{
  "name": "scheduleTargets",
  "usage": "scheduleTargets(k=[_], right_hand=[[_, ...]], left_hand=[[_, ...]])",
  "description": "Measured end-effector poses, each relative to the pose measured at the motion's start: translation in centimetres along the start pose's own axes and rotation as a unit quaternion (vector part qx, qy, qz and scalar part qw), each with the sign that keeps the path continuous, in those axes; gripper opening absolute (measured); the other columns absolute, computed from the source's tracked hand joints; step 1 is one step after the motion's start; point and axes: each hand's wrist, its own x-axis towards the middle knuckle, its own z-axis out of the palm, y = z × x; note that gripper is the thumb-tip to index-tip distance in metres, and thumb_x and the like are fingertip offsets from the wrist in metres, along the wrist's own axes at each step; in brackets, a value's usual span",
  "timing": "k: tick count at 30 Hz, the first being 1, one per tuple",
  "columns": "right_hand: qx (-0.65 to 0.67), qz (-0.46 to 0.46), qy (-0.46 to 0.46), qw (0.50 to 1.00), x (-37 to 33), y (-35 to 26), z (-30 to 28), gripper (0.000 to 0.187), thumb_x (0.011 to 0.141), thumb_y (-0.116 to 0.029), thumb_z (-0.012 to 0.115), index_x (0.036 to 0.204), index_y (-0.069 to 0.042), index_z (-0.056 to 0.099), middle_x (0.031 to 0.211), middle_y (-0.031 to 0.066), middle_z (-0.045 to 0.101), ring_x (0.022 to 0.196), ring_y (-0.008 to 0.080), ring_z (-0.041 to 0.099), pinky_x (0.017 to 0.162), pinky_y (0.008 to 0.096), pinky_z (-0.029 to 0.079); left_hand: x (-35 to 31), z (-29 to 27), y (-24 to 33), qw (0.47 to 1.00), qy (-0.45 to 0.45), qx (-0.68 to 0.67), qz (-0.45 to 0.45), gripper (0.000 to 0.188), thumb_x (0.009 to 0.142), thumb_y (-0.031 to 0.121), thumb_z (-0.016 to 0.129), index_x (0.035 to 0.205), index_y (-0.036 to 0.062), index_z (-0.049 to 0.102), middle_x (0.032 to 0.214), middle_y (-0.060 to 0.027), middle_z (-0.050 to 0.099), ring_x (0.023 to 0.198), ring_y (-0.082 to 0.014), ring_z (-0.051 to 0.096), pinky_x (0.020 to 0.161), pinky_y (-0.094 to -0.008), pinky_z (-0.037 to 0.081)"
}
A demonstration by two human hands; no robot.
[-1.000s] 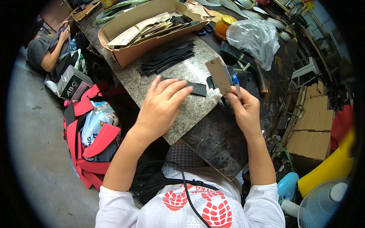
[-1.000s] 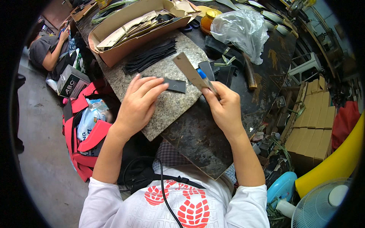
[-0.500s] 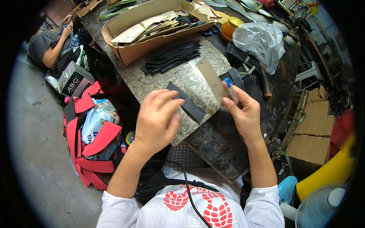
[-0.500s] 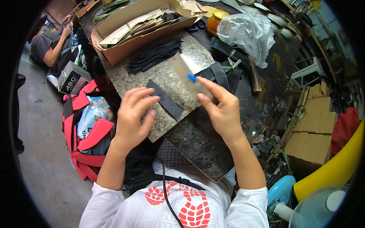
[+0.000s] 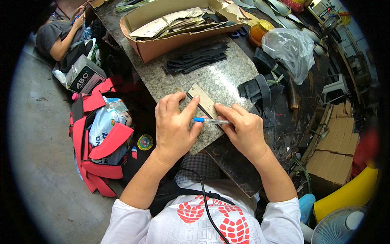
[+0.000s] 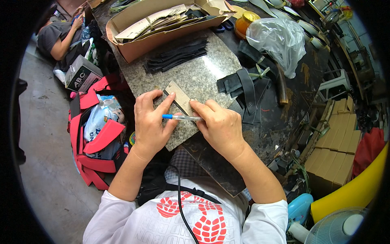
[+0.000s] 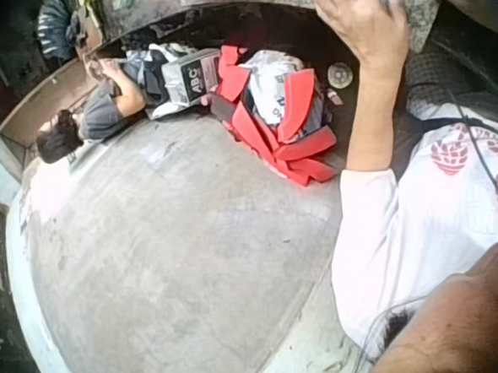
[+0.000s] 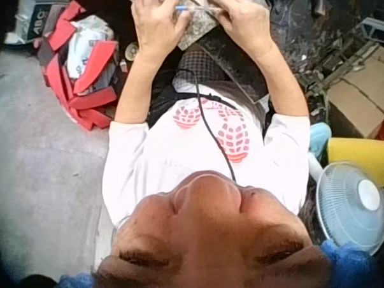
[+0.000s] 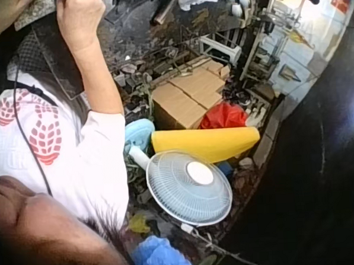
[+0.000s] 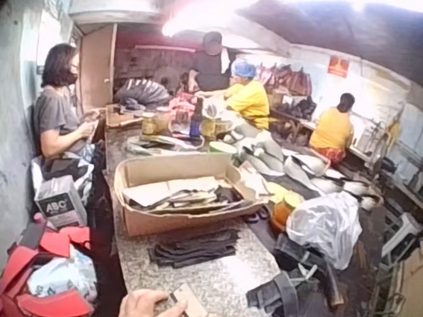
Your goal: The person unpacks black material strips from a plastic bag and places them on a workbench. They then use a pen and a cardboard template to mark measurements on the strips. The person handles multiple strips and templates during the process.
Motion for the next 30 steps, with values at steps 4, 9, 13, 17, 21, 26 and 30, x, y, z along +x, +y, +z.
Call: scheduleTargets(k=[4, 9, 13, 17, 21, 26, 30], right_hand=[[-0.012, -0.006, -0.008, 1.000, 0.0, 0.0, -0.2, 0.043, 0.078, -0.006, 0.078, 0.119, -0.014, 0.072, 0.086, 0.0066, 0.064, 0.068, 0.0289, 0.069, 0.061, 0.0397, 0.055], [-0.023, -0.014, -0.015, 1.000, -0.1, 0.0, -0.3, 0.042, 0.077, -0.006, 0.078, 0.118, -0.013, 0.073, 0.087, 0.0068, 0.064, 0.068, 0.0283, 0.068, 0.061, 0.0388, 0.055], [0.116, 0.040, 0.032, 0.992, 0.1, 1.3, -1.1, 0.026, 0.087, -0.011, 0.076, 0.113, -0.009, 0.075, 0.087, 0.0092, 0.063, 0.070, 0.0227, 0.066, 0.063, 0.0334, 0.052], [0.272, 0.098, 0.173, 0.941, 0.1, 2.7, -2.4, 0.028, 0.108, -0.024, 0.058, 0.100, -0.001, 0.071, 0.091, 0.0042, 0.063, 0.078, 0.0115, 0.059, 0.071, 0.0250, 0.048], [0.427, 0.159, 0.152, 0.877, -0.2, 2.6, -2.1, 0.021, 0.109, -0.021, 0.058, 0.102, -0.003, 0.065, 0.094, 0.0020, 0.065, 0.084, 0.0076, 0.062, 0.076, 0.0242, 0.052], [0.438, 0.186, 0.089, 0.875, -0.7, 1.7, -0.8, 0.016, 0.104, -0.018, 0.066, 0.103, -0.004, 0.059, 0.082, 0.0005, 0.064, 0.070, 0.0068, 0.064, 0.062, 0.0223, 0.053], [0.391, 0.179, 0.057, 0.901, -0.8, 1.5, -0.4, 0.013, 0.105, -0.018, 0.064, 0.104, -0.007, 0.056, 0.086, 0.0012, 0.065, 0.065, 0.0060, 0.061, 0.058, 0.0201, 0.050]], left_hand=[[-0.1, 0.4, -0.2, 0.999, 0.041, -0.013, 0.022, 0.050, 0.080, 0.026, 0.080, 0.124, 0.0043, 0.071, 0.132, -0.0166, 0.060, 0.119, -0.0351, 0.053, 0.103, -0.0489, 0.041], [0.6, 0.1, 0.1, 0.999, 0.022, 0.023, 0.034, 0.044, 0.083, 0.026, 0.078, 0.119, 0.0018, 0.071, 0.130, -0.0166, 0.066, 0.114, -0.0343, 0.056, 0.102, -0.0496, 0.042], [1.6, 0.3, 1.4, 0.998, 0.000, 0.066, 0.003, 0.050, 0.079, 0.041, 0.082, 0.108, 0.0034, 0.067, 0.122, -0.0128, 0.067, 0.115, -0.0347, 0.056, 0.102, -0.0491, 0.042], [2.2, 0.7, 2.2, 0.996, 0.012, 0.089, -0.009, 0.063, 0.068, 0.052, 0.087, 0.105, 0.0060, 0.064, 0.117, -0.0106, 0.064, 0.116, -0.0334, 0.054, 0.104, -0.0494, 0.039], [2.1, 0.9, 2.2, 0.995, 0.019, 0.094, 0.001, 0.071, 0.069, 0.057, 0.085, 0.119, 0.0086, 0.069, 0.115, -0.0095, 0.060, 0.115, -0.0317, 0.052, 0.102, -0.0485, 0.038], [1.9, 1.2, 2.0, 0.995, 0.009, 0.095, -0.003, 0.069, 0.073, 0.055, 0.083, 0.124, 0.0108, 0.070, 0.113, -0.0093, 0.059, 0.115, -0.0311, 0.051, 0.102, -0.0495, 0.037], [1.9, 1.2, 1.9, 0.996, 0.013, 0.093, -0.003, 0.062, 0.077, 0.051, 0.081, 0.123, 0.0109, 0.071, 0.112, -0.0093, 0.058, 0.114, -0.0309, 0.050, 0.102, -0.0501, 0.036]])
